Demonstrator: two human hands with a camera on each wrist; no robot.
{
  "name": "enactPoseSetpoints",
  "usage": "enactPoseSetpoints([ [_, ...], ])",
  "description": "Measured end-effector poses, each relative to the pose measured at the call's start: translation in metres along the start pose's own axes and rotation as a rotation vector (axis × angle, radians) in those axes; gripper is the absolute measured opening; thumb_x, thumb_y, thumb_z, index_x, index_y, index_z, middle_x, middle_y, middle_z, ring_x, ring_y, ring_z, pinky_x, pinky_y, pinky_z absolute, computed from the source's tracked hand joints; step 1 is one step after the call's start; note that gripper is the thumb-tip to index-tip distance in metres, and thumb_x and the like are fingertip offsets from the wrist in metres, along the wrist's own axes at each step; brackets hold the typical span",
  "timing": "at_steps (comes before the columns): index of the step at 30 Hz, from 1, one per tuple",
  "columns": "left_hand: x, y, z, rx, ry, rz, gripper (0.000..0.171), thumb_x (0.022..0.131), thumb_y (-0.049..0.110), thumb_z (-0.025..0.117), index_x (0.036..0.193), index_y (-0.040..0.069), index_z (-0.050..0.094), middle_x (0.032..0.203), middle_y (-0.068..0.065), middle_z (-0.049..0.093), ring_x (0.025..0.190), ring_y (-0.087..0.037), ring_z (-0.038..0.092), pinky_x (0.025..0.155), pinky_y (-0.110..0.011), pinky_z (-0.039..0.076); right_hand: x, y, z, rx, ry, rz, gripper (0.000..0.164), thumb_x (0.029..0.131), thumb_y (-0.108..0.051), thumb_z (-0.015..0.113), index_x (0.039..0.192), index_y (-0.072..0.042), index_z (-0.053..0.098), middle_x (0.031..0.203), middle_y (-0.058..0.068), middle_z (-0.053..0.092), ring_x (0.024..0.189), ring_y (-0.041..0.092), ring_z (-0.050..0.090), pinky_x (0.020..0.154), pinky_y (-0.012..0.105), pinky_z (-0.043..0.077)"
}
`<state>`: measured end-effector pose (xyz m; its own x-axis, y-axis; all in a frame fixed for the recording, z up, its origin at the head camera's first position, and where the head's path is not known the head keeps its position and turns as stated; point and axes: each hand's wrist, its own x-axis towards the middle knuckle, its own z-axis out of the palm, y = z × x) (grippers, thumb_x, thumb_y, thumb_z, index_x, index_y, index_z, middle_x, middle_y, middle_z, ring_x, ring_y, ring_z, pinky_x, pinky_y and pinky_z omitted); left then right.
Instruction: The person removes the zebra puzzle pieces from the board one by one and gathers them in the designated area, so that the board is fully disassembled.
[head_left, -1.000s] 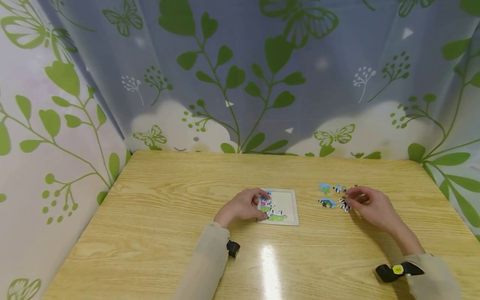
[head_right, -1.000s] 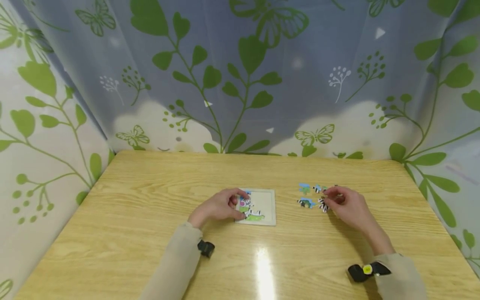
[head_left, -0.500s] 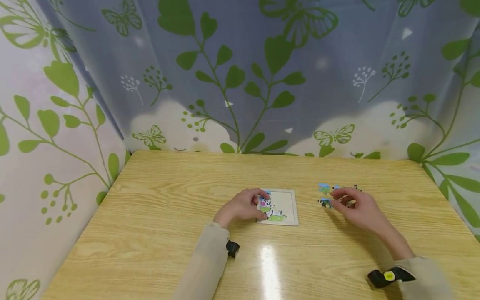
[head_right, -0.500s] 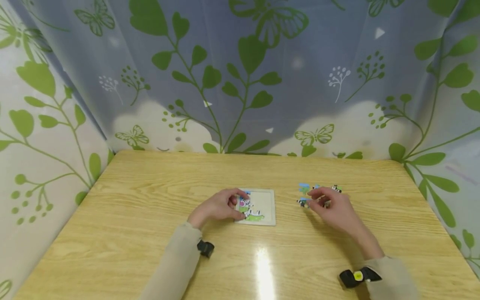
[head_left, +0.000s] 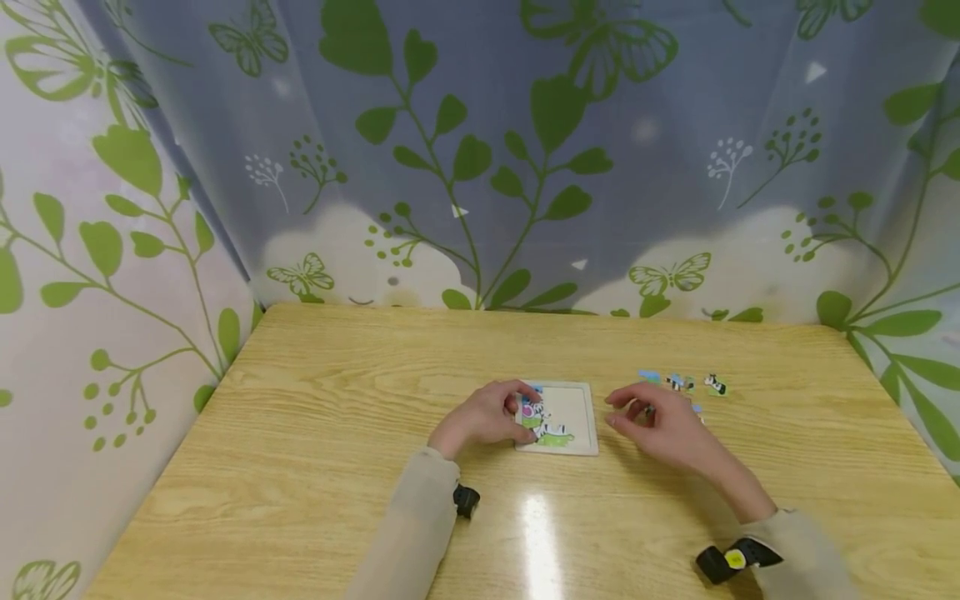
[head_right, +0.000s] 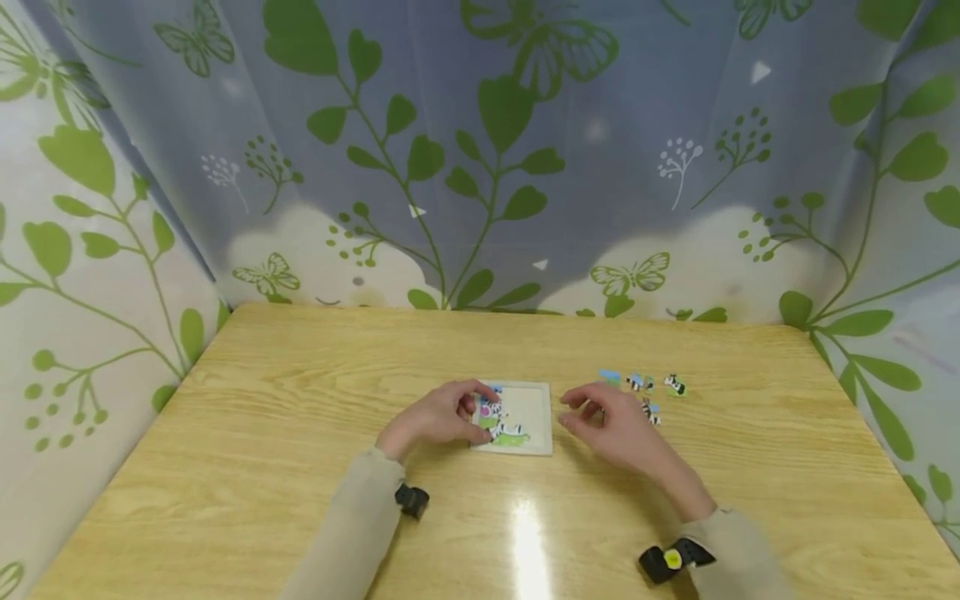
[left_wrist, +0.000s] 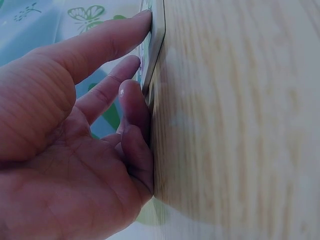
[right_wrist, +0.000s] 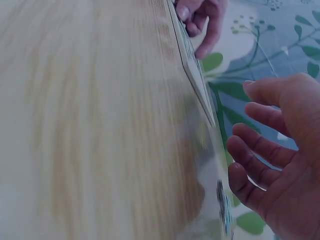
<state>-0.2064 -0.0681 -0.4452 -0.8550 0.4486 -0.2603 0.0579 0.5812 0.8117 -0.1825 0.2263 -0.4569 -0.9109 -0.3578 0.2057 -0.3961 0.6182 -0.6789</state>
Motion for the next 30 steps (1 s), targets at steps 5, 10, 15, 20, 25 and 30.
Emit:
enactPoseSetpoints([
  [5,-0.001,0.0,0.002,-0.001,0.007,-0.007,0.045,0.084,0.013,0.085,0.124,0.016,0.066,0.085,0.001,0.043,0.078,-0.015,0.041,0.073,-0.03,0.034,0.005,-0.008,0.011,0.018,-0.045,-0.018,0.018,0.093,-0.017,0.076,0.11,-0.013,0.073,0.098,-0.001,0.07,0.083,0.006,0.063,0.067,0.024,0.052],
  [10,-0.002,-0.001,0.006,-0.003,0.01,-0.018,0.044,0.083,0.014,0.085,0.123,0.017,0.066,0.085,0.002,0.045,0.078,-0.015,0.043,0.073,-0.03,0.035,0.007,-0.014,0.023,0.053,-0.09,-0.038,0.018,0.093,-0.017,0.076,0.111,-0.014,0.072,0.101,-0.002,0.071,0.085,0.006,0.063,0.069,0.024,0.053],
  [15,-0.004,-0.001,0.008,-0.007,0.017,-0.025,0.044,0.083,0.014,0.085,0.122,0.018,0.066,0.086,0.001,0.045,0.075,-0.015,0.042,0.071,-0.03,0.035,0.009,-0.019,0.033,0.027,-0.112,-0.083,0.02,0.091,-0.018,0.077,0.11,-0.013,0.072,0.099,-0.001,0.069,0.084,0.007,0.062,0.069,0.024,0.051],
  [20,-0.004,0.0,0.007,-0.001,0.015,-0.017,0.045,0.083,0.013,0.085,0.123,0.016,0.066,0.086,0.0,0.045,0.072,-0.015,0.042,0.069,-0.029,0.035,0.011,-0.022,0.037,-0.038,-0.145,-0.078,0.021,0.089,-0.023,0.08,0.107,-0.014,0.075,0.095,-0.002,0.065,0.08,0.01,0.054,0.068,0.024,0.044],
  [25,-0.003,0.0,0.004,0.016,0.019,-0.004,0.044,0.083,0.014,0.085,0.123,0.016,0.066,0.085,0.0,0.044,0.074,-0.015,0.041,0.069,-0.029,0.034,0.015,-0.025,0.039,-0.086,-0.172,-0.067,0.02,0.088,-0.024,0.08,0.106,-0.015,0.076,0.101,0.001,0.063,0.074,0.009,0.048,0.065,0.023,0.041],
  [30,0.0,-0.001,0.002,0.024,0.027,0.008,0.044,0.082,0.014,0.086,0.122,0.017,0.067,0.084,0.001,0.044,0.075,-0.014,0.042,0.069,-0.028,0.034,0.019,-0.026,0.039,-0.1,-0.167,-0.054,0.016,0.087,-0.022,0.081,0.102,-0.018,0.077,0.103,0.002,0.063,0.075,0.01,0.047,0.067,0.024,0.041],
])
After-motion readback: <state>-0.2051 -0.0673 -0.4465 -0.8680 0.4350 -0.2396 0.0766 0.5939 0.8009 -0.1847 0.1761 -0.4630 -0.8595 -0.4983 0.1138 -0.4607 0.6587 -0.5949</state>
